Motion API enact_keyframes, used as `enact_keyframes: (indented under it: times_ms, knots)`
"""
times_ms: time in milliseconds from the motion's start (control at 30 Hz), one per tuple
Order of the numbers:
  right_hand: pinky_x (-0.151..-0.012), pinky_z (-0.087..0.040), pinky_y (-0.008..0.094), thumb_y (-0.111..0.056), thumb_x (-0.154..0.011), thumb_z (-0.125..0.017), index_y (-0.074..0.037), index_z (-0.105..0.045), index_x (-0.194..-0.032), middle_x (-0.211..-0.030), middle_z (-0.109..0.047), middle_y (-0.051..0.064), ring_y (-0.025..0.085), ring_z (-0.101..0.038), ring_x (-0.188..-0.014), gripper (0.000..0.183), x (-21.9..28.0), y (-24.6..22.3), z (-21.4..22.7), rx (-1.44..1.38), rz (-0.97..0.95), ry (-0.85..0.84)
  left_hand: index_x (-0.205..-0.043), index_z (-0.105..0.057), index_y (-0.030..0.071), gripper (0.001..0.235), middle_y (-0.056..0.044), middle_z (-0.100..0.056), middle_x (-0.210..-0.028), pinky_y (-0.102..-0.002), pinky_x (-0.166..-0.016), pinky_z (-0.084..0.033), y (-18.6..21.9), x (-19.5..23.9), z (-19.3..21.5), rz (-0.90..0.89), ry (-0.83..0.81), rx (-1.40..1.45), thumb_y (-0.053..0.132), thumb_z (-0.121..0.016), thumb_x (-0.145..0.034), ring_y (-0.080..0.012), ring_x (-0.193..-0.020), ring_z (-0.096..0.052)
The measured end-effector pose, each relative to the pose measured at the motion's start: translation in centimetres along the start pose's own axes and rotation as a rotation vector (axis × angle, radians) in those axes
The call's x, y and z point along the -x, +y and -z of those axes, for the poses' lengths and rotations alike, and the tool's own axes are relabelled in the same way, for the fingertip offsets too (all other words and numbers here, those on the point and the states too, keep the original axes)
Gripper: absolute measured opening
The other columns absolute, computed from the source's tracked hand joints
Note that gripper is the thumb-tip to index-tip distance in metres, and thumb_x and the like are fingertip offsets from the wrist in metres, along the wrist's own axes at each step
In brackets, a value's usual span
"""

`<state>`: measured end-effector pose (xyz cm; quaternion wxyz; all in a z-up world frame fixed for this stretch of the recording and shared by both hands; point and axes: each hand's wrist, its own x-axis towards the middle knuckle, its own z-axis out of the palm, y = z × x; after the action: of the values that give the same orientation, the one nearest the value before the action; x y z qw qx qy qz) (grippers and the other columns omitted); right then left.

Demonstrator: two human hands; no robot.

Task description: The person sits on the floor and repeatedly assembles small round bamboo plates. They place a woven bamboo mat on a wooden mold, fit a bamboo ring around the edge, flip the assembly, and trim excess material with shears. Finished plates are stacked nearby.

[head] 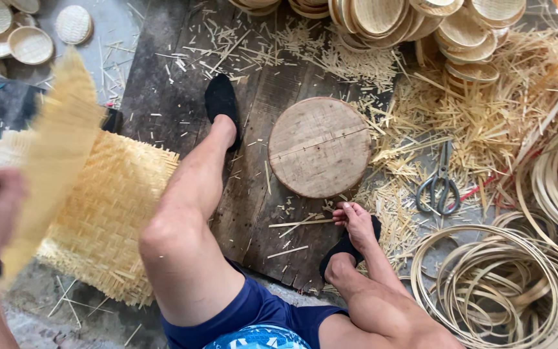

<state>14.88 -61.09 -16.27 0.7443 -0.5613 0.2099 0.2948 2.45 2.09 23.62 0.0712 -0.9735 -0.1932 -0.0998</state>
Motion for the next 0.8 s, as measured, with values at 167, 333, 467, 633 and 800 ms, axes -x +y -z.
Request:
enact_keyframes:
  times_ms: [167, 333, 467, 633, 800]
  knots:
    - [-0.068, -0.056, 0.031, -0.025, -0.105, -0.057, 0.001, -0.065, -0.11, -0.09, -0.073, 0.013, 0.019, -0.069, -0.077, 0.028, -0.3, -0.4, -0.1, 0.1, 0.009, 0.003, -0.092, -0.082, 0.01, 0.022, -0.005, -0.077, -0.075, -0.033, -0.058, -0.053, 7.4, 5.3, -1.2, 0.215, -0.531, 0.416, 0.026, -0.086, -0.078, -0.0161, -0.061, -0.068]
    - [-0.069, -0.056, 0.03, -0.026, -0.106, -0.055, 0.001, -0.066, -0.113, -0.091, -0.074, 0.013, 0.018, -0.069, -0.077, 0.03, 0.3, -0.6, -0.3, 0.172, 0.03, -0.039, -0.089, -0.084, 0.009, 0.026, -0.006, -0.078, -0.075, -0.031, -0.061, -0.054, 7.3, 8.6, -5.3, 0.316, -0.607, 0.491, 0.03, -0.089, -0.073, -0.016, -0.064, -0.069]
    - [-0.07, -0.056, 0.03, -0.025, -0.107, -0.054, 0.002, -0.066, -0.115, -0.091, -0.073, 0.012, 0.018, -0.068, -0.077, 0.03, 0.5, -0.8, 0.2, 0.102, 0.048, -0.067, -0.091, -0.084, 0.004, 0.028, -0.009, -0.078, -0.078, -0.032, -0.065, -0.053, 3.7, 8.4, -7.0, 0.414, -0.592, 0.54, 0.028, -0.089, -0.077, -0.0176, -0.069, -0.068]
    - [-0.071, -0.057, 0.031, -0.025, -0.108, -0.053, 0.002, -0.065, -0.117, -0.092, -0.072, 0.012, 0.018, -0.068, -0.078, 0.03, 0.4, -0.7, 0.8, 0.01, 0.057, -0.063, -0.094, -0.081, 0.005, 0.025, -0.007, -0.077, -0.085, -0.031, -0.07, -0.053, -2.2, 4.5, -7.5, 0.433, -0.59, 0.618, 0.028, -0.084, -0.085, -0.0146, -0.077, -0.067]
    - [-0.072, -0.057, 0.032, -0.024, -0.107, -0.055, 0.001, -0.063, -0.118, -0.093, -0.072, 0.012, 0.019, -0.069, -0.08, 0.029, 0.2, -0.3, 0.9, 0.007, 0.039, -0.062, -0.102, -0.07, -0.004, 0.02, -0.012, -0.07, -0.094, -0.036, -0.08, -0.051, -6.2, 1.6, -6.2, 0.188, -0.058, 0.455, 0.014, -0.071, -0.111, -0.0198, -0.09, -0.065]
